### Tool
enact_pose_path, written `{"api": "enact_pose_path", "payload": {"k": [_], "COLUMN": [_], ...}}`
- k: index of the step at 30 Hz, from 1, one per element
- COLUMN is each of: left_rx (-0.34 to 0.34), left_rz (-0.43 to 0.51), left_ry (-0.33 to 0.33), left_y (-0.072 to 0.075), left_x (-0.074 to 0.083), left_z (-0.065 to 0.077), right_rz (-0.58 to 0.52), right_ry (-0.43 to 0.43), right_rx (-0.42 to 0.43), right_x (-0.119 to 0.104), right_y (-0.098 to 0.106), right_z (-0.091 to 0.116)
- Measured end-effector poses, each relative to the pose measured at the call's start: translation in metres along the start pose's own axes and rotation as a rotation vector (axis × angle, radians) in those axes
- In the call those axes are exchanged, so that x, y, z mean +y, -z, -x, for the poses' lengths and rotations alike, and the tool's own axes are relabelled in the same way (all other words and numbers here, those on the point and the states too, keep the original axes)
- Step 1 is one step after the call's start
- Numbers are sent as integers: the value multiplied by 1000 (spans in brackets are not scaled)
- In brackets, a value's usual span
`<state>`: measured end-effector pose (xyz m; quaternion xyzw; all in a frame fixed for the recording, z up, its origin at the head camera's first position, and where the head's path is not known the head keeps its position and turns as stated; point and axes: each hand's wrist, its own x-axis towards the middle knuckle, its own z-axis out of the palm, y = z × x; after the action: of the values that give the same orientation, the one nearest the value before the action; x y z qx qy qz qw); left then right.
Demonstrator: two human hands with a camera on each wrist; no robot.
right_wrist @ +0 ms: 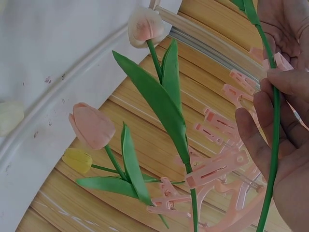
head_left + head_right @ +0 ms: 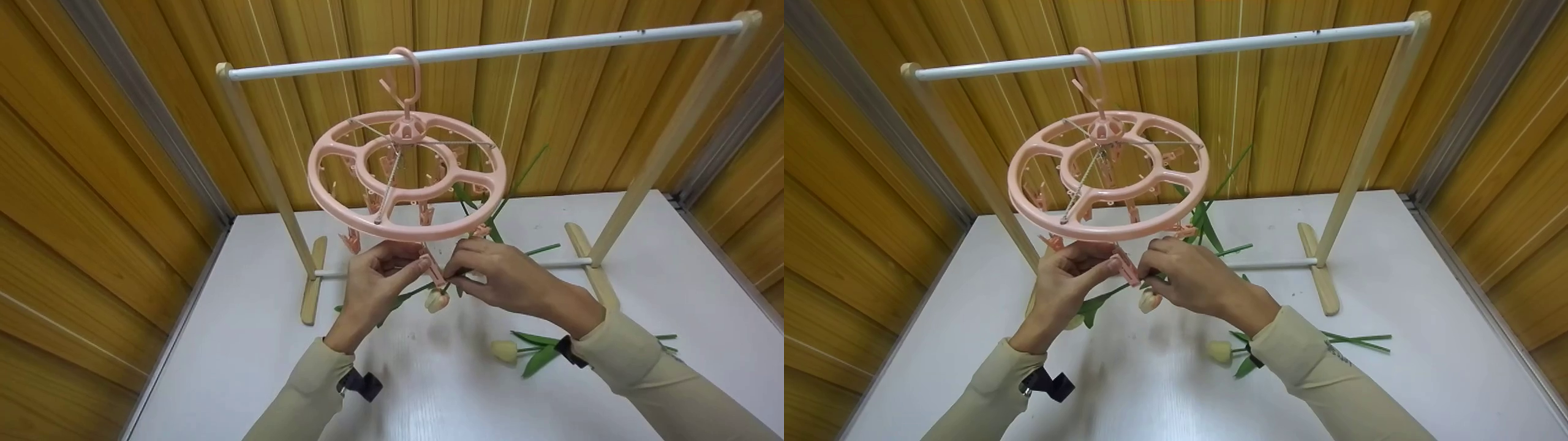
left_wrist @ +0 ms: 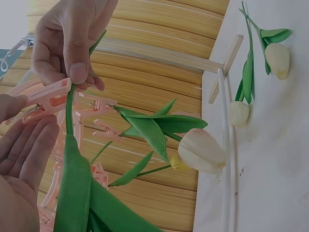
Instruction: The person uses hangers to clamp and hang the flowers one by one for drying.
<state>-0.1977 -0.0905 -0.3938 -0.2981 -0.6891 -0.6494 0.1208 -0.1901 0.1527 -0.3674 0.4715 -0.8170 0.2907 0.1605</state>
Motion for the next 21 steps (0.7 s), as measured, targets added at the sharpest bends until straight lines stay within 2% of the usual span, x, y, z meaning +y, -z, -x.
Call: {"api": "enact_pose_path", "payload": {"k": [9, 21], "left_rx": [-11, 3], "left_rz": [20, 34], "left_ry": [-9, 33], "left_y": [1, 0], "left_x": [-1, -2], "left_z": [0, -1], "right_rz": [9, 5], "right_ry": [10, 12], "right_rx": [13, 16], "right_x": [1, 1], "right_y": [-1, -1], "right_z": [0, 0]}}
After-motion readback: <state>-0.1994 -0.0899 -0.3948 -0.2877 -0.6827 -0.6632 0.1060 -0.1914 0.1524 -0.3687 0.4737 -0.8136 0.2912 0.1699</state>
